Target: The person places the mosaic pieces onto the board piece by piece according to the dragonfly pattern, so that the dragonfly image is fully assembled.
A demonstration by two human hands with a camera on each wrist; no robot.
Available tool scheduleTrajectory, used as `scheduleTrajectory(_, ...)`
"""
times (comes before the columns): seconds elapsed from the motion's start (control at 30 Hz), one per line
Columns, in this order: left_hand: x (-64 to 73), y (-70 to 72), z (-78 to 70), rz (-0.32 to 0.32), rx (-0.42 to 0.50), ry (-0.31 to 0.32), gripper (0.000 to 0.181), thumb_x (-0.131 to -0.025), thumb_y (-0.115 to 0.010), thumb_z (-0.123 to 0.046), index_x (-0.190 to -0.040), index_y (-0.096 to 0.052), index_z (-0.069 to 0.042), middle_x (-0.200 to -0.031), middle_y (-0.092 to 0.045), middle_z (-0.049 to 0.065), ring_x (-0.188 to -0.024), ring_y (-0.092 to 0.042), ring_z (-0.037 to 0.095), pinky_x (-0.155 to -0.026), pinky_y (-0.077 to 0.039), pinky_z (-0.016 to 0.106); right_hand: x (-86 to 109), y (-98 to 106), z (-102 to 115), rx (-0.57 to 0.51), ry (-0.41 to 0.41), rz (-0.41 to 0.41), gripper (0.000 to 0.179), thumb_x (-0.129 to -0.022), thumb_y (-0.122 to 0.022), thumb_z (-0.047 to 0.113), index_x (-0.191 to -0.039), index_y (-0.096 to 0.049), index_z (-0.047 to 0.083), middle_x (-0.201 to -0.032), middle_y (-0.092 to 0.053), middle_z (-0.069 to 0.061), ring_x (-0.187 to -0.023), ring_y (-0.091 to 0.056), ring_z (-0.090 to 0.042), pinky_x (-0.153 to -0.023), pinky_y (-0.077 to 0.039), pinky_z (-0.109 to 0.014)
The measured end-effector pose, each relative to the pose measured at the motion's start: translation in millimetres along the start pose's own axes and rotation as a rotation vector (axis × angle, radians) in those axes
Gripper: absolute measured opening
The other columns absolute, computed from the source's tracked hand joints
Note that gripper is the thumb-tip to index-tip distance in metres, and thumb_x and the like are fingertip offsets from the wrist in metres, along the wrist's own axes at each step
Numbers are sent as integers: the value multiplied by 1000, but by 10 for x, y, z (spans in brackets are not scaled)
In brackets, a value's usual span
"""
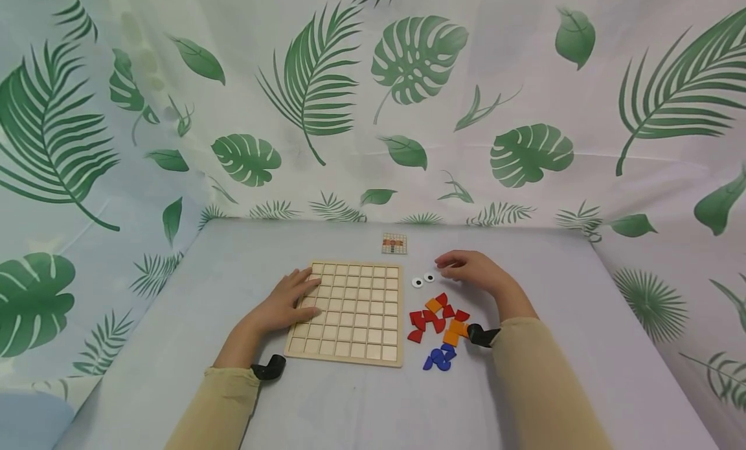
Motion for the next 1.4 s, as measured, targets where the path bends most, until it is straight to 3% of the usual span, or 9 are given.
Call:
scheduleTrajectory(0.43,2,39,-43,9,-19,4,71,-94,-64,-47,-154,-38,-18,-166,-17,10,-154,-7,38,-126,-6,56,-194,-181,129,122,-2,88,27,-93,-68,28,-119,-70,32,-128,-61,-7,-116,-50,-28,-105,-45,-54)
scheduleTrajectory(0.6,4,38,-29,5,-17,9,71,-93,-64,-47,-153,-39,-18,-166,-18,10,-154,-8,38,-126,-6,55,-242,-214,139,150,3,80,22,-92,-69,25,-113,-70,25,-111,-60,-7,-106,-50,-27,-96,-50,-45)
scheduleTrajectory(0.77,5,31,-16,4,-9,11,72,-93,-64,-47,-154,-39,-19,-166,-17,9,-154,-7,37,-126,-6,55,-256,-211,155,158,10,56,26,-90,-72,28,-111,-65,16,-97,-56,-7,-97,-51,-25,-85,-47,-35)
scheduleTrajectory(1.03,-4,19,17,-3,-8,2,72,-93,-64,-49,-153,-39,-19,-166,-17,9,-154,-6,36,-126,-5,55,-235,-207,122,173,7,68,28,-92,-69,27,-120,-66,25,-111,-58,-8,-107,-49,-27,-97,-50,-46)
scheduleTrajectory(1.2,-23,-4,44,2,-24,9,73,-92,-64,-51,-154,-37,-21,-167,-16,6,-155,-6,34,-127,-5,52,-229,-191,134,172,13,46,29,-90,-71,29,-115,-63,18,-104,-57,-7,-101,-50,-26,-91,-50,-40)
scheduleTrajectory(1.4,-39,12,45,-23,-9,21,72,-91,-66,-51,-148,-43,-14,-165,-22,8,-154,-11,35,-127,-7,51,-219,-195,135,162,23,41,27,-91,-69,26,-117,-64,19,-102,-55,-7,-101,-49,-25,-87,-47,-35)
Point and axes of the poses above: each hand's wrist, its own x-axis away from the middle knuckle, its own y-axis out of the back of the hand, z = x × y, the point moved 9 cm from there along -x, towards the middle knuckle
